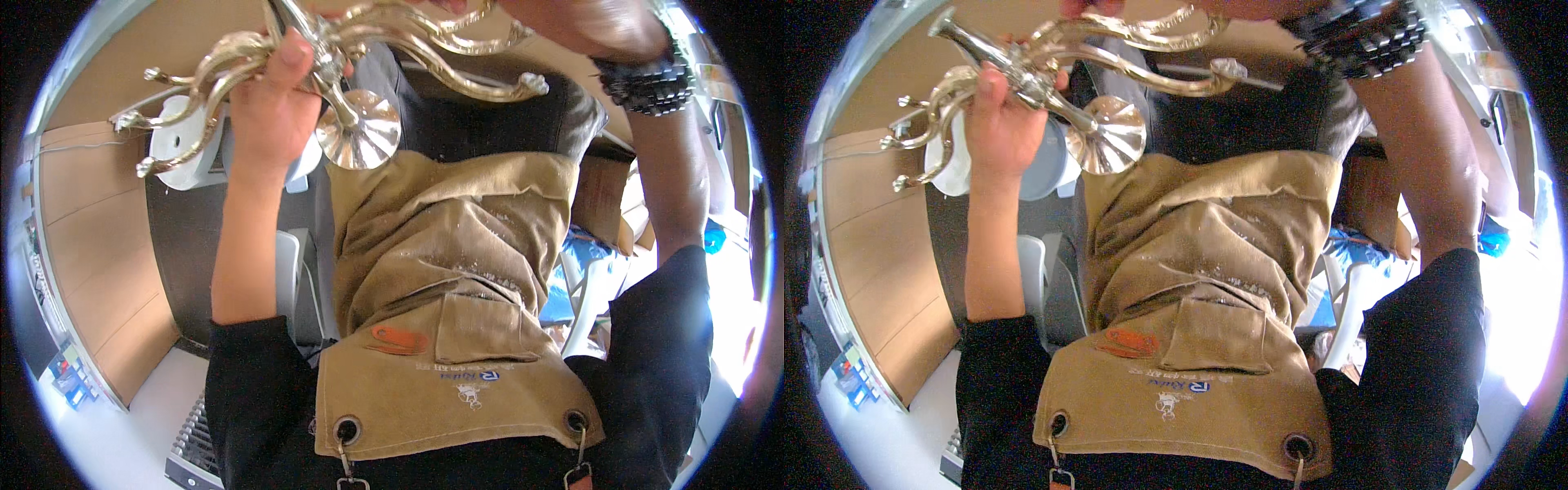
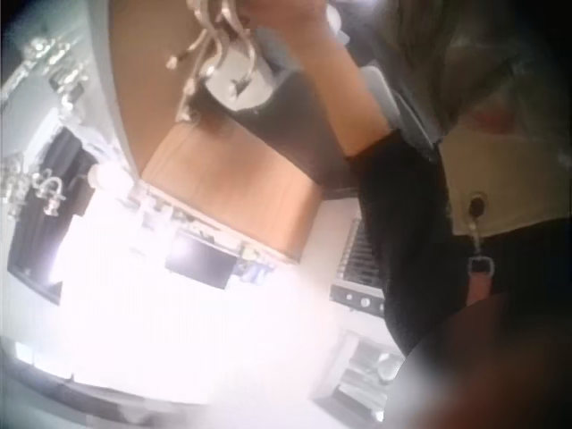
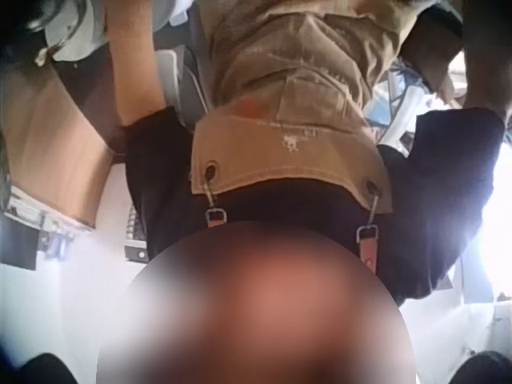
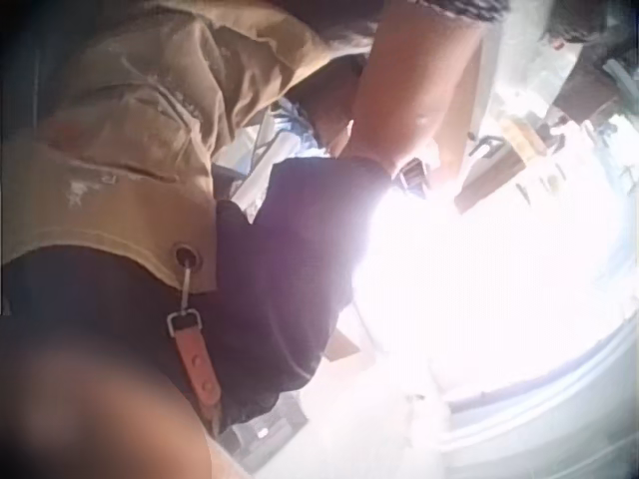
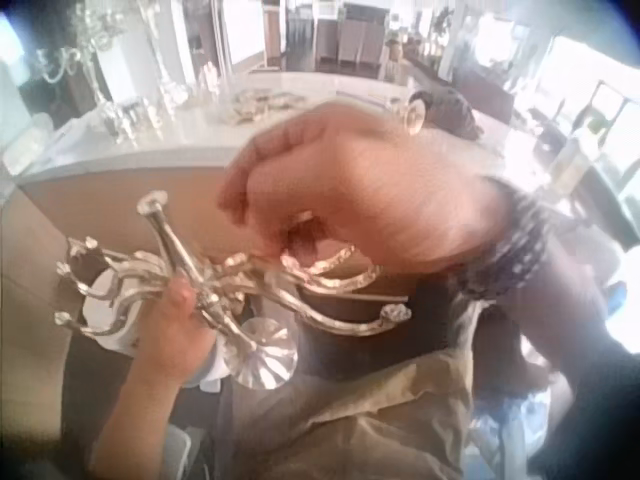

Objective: The person assembles a chandelier by hand, starting with a central stem and attaching multiple curved arms. They pick up each arm from the counter, align it with the central hub, and secure it in place. The process continues with additional arms until the main structure is formed.

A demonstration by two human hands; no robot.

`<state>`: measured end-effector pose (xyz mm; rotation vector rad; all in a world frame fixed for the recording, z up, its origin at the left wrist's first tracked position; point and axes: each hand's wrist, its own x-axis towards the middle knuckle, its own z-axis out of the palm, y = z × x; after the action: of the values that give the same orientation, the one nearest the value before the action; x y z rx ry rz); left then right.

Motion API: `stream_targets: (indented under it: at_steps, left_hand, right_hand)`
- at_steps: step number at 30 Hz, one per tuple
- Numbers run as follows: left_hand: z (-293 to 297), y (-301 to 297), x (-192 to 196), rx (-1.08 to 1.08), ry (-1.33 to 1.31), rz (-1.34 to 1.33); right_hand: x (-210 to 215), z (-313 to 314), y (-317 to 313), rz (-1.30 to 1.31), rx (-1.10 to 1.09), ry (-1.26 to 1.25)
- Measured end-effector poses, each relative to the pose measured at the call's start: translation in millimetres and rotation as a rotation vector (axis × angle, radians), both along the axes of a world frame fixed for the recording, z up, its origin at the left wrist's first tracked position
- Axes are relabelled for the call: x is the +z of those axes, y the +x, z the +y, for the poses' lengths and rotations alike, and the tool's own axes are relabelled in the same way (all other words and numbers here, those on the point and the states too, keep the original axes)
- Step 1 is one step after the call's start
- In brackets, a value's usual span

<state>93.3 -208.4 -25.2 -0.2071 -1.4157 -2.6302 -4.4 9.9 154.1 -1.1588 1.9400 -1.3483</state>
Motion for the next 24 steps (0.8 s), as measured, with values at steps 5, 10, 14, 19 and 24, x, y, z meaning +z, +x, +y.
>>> stream_targets:
  at_steps: [5, 10, 14, 19, 24]
  left_hand:
    - [18, 8, 16, 0.140, -0.282, -0.106]
    - [29, 10, 22, 0.128, 0.031, -0.102]
    - [30, 8, 18, 0.093, 0.071, -0.015]
    - [30, 6, 17, 0.073, 0.089, 0.000]
    - [28, 4, 14, 0.047, 0.093, 0.084]
  right_hand:
    - [6, -21, -15, 0.452, 0.193, 0.235]
    - [-9, -45, -17, 0.476, 0.177, 0.093]
    - [0, -29, -48, 0.426, 0.082, -0.198]
    - [8, -13, -148, 0.842, -0.304, 0.182]
    - [-36, 8, -191, 0.953, -0.430, 0.291]
